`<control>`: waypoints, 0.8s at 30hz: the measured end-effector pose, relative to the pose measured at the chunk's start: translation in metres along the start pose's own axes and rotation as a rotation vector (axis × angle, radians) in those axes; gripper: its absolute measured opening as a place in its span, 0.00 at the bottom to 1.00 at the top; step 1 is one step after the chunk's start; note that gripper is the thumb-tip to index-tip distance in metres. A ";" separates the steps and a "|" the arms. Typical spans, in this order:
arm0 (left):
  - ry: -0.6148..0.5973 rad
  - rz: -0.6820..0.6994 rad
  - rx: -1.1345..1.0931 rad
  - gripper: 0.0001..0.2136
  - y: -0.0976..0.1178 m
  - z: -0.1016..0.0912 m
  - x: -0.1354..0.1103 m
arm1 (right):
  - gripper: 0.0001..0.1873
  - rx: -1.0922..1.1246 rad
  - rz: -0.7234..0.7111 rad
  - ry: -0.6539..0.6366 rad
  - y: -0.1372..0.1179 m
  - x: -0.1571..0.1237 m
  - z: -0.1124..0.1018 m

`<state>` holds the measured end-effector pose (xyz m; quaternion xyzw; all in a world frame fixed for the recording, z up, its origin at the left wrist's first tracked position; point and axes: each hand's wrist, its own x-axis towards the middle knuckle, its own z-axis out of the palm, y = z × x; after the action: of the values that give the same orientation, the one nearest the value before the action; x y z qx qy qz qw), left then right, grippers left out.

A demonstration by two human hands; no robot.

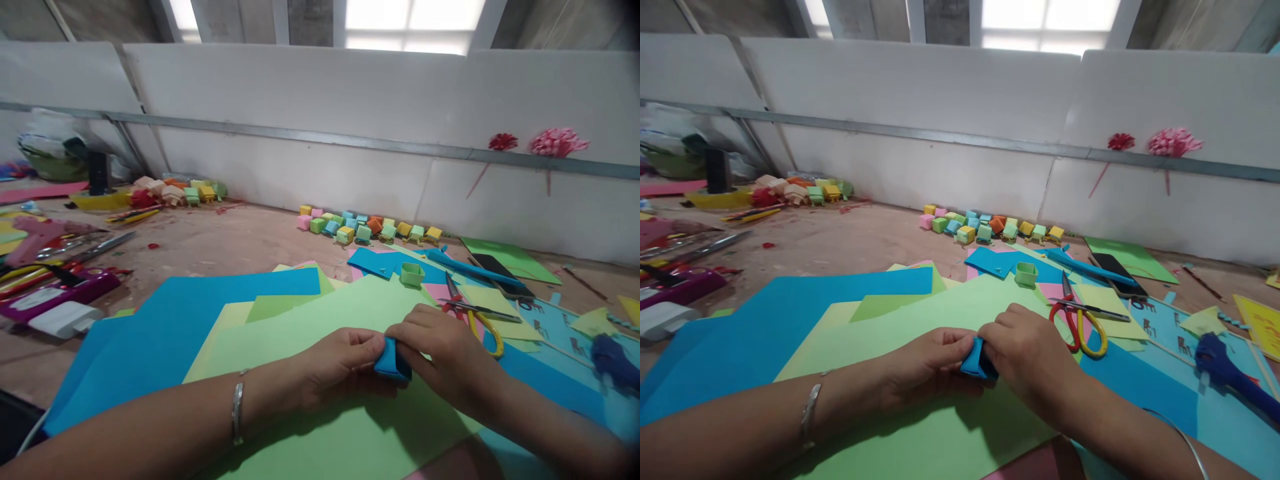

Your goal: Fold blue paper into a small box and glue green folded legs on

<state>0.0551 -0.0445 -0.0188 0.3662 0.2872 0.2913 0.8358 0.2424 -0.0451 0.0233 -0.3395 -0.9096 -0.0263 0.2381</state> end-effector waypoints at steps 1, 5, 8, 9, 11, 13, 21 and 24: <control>-0.004 -0.005 0.001 0.20 -0.001 -0.001 0.000 | 0.14 -0.011 -0.016 -0.004 0.000 0.000 0.001; -0.034 -0.047 -0.025 0.23 -0.002 0.000 -0.001 | 0.19 -0.021 -0.120 0.067 -0.005 -0.001 0.002; -0.050 -0.064 -0.037 0.24 -0.001 0.003 -0.004 | 0.19 -0.022 -0.148 0.138 -0.009 -0.002 0.001; -0.049 -0.066 -0.035 0.24 0.000 0.003 -0.004 | 0.19 -0.025 -0.135 0.140 -0.009 -0.002 0.001; -0.036 -0.067 -0.025 0.24 0.001 0.003 -0.004 | 0.17 -0.015 -0.075 0.091 -0.007 -0.002 0.001; -0.016 -0.063 -0.015 0.24 0.001 0.002 -0.003 | 0.13 0.012 0.021 -0.027 -0.002 -0.003 0.001; -0.046 -0.050 -0.009 0.25 -0.002 0.003 -0.003 | 0.11 0.077 0.120 -0.058 -0.005 -0.003 0.004; -0.051 -0.043 -0.007 0.27 -0.001 0.004 -0.004 | 0.12 0.121 0.088 0.012 -0.008 -0.004 0.006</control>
<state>0.0555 -0.0496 -0.0166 0.3640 0.2726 0.2648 0.8503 0.2375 -0.0526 0.0168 -0.3639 -0.8923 0.0373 0.2645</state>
